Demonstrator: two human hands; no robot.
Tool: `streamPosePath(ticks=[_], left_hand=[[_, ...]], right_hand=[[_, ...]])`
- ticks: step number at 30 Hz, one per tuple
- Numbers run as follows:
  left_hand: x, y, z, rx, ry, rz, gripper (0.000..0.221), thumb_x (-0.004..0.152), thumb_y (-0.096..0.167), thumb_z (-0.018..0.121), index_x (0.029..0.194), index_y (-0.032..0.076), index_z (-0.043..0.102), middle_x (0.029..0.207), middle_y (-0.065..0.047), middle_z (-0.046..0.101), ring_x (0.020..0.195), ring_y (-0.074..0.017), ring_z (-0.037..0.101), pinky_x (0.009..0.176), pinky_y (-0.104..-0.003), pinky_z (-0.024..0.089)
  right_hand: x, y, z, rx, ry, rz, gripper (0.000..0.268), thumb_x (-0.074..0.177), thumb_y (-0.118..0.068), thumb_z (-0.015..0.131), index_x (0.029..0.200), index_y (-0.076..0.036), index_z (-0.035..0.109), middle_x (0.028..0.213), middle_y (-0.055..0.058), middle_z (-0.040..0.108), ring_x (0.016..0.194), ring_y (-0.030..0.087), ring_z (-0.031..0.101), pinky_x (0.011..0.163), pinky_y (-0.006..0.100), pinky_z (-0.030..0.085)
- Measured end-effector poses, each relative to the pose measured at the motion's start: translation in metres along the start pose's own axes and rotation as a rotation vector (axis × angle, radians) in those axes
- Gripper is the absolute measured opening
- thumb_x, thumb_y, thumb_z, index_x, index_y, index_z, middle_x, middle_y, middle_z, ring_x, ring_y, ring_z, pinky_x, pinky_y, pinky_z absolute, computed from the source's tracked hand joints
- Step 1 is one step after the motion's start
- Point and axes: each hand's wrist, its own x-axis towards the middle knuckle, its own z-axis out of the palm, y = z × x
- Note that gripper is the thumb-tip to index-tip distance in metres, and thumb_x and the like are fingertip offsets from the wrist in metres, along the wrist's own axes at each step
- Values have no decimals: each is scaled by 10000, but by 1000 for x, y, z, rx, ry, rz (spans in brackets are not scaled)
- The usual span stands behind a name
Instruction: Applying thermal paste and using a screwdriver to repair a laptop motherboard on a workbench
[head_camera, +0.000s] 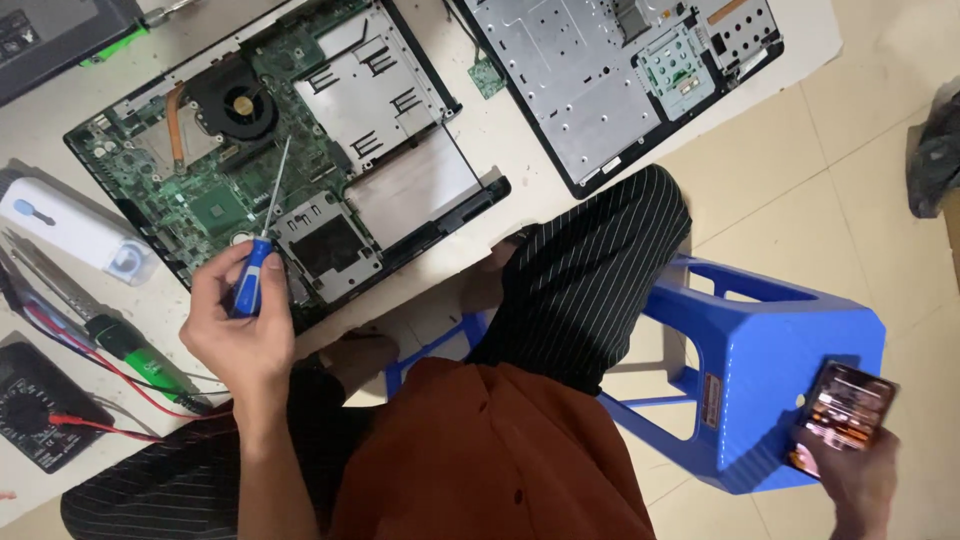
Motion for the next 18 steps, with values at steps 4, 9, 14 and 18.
streamPosePath(ticks=[4, 9, 14, 18], left_hand=[[0, 0, -1, -6, -11, -32, 224, 1018, 187, 703, 1191, 51, 665, 977, -82, 680, 839, -100, 583, 803, -237, 491], [0, -1, -1, 15, -4, -28, 212, 1015, 177, 701, 1180, 49, 666, 983, -75, 674, 858, -104, 576, 801, -242, 492], [0, -5, 0, 13, -14, -14, 204, 1025, 159, 701, 1194, 52, 660, 956, -78, 670, 795, -104, 562, 768, -240, 474], [0, 0, 0, 13, -4, -8, 201, 1020, 138, 705, 1188, 37, 658, 967, -85, 675, 842, -125, 597, 824, -263, 503]], right_hand=[[-1, 15, -4, 163, 89, -54, 469, 824, -253, 775, 1167, 43, 655, 974, 185, 643, 804, 263, 616, 656, 424, 488], [21, 73, -1, 448, 49, -2, 235, 994, -185, 532, 1171, -42, 592, 976, 82, 570, 815, 195, 539, 621, 333, 430], [9, 66, -2, 548, 24, -36, 408, 861, -54, 604, 1268, -37, 584, 1150, 72, 632, 934, 164, 595, 723, 311, 499], [20, 82, 4, 595, 69, -16, 327, 893, -43, 569, 1218, -59, 596, 1097, 61, 635, 918, 146, 614, 762, 265, 520]])
